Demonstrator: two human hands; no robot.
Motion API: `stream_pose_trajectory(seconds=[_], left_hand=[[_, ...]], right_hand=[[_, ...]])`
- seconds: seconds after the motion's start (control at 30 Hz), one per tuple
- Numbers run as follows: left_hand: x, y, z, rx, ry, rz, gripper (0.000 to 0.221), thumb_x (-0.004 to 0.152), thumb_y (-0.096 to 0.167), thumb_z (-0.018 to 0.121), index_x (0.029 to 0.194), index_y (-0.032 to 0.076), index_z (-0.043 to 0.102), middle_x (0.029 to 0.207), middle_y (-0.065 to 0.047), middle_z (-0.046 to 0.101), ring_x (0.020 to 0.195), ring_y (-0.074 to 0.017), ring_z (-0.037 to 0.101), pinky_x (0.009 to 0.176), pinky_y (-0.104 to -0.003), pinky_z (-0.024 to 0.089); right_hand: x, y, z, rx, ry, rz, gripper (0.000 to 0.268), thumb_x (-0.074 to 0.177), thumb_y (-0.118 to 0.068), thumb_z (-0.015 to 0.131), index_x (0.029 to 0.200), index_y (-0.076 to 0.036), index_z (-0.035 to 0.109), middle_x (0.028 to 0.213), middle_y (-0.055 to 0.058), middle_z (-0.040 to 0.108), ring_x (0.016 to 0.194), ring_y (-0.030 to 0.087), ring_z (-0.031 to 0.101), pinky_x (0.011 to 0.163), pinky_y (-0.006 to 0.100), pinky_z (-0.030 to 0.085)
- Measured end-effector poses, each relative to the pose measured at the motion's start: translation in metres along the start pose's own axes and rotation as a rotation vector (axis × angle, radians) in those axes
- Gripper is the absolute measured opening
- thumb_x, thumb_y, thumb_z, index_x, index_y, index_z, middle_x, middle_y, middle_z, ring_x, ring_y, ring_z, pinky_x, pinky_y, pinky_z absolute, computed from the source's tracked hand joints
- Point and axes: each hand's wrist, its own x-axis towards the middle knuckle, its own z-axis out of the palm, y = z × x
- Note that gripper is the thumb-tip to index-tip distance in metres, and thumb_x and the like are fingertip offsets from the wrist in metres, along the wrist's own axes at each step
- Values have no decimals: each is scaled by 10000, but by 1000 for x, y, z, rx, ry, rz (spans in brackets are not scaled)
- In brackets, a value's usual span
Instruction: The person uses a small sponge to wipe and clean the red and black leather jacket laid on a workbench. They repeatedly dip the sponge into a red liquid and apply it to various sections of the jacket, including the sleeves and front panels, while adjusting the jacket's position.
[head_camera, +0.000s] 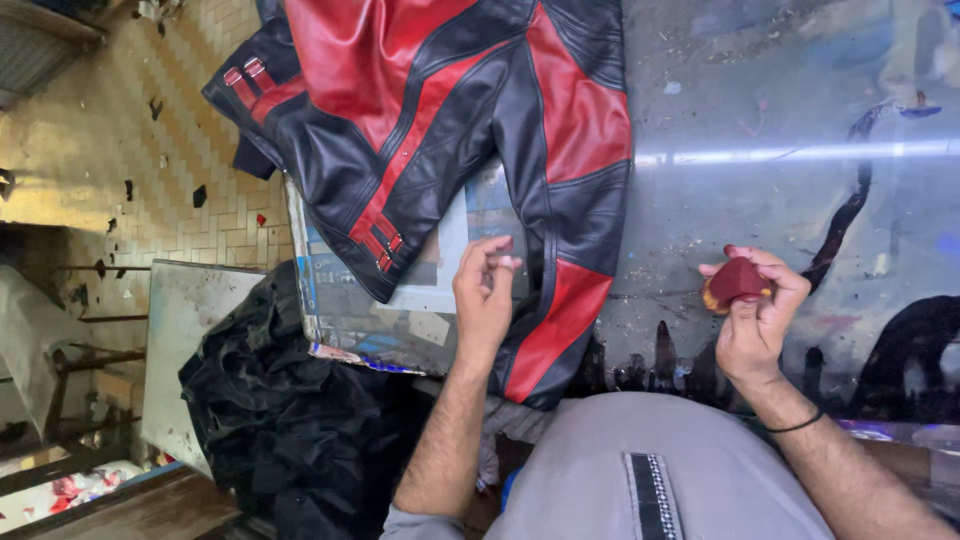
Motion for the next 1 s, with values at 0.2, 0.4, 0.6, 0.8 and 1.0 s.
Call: stream_pose_trajectory(seconds=[0.2,0.4,0.6,0.8,1.0], left_hand=[[-53,1,14,118,62,-62,142,958,118,715,1034,0,731,939,-45,691,784,-102,633,708,-241,517],[-50,-13,35,81,67,-11,164,947,128,749,1010,-18,709,841,-44,646,690,-87,580,625,-249,494],[-38,-34,30,54,-22,-157,186,985,156,705,1010,-26,729,817,-16,645,649,-81,529,569,-254,423],[-36,-61,30,-550,-115,-342,178,1026,140,668,1093,-19,712,957,28,688,880,-36,600,816,-209,485],[-41,-68,33,-680,-169,-409,159,1016,155,689,1077,10,706,958,28,685,891,-37,594,844,-214,475]], right_hand=[[-7,9,-9,-60,-32,9,382,1175,-317,528,1421,-116,317,1421,140,433,1267,253,521,1076,503,563],[-13,8,-9,-106,-4,129,403,1134,-221,576,1445,-75,367,1275,107,550,1082,205,648,939,344,551],[-18,-28,41,-71,-118,275,572,983,54,622,1514,6,414,1312,119,563,1153,171,623,977,311,554],[-2,-70,99,-375,-293,150,434,919,97,666,1339,2,615,1278,125,599,1140,208,646,959,313,540],[10,-78,124,-823,-348,-196,423,808,63,758,1211,-48,696,1148,99,684,1090,335,608,971,428,480]])
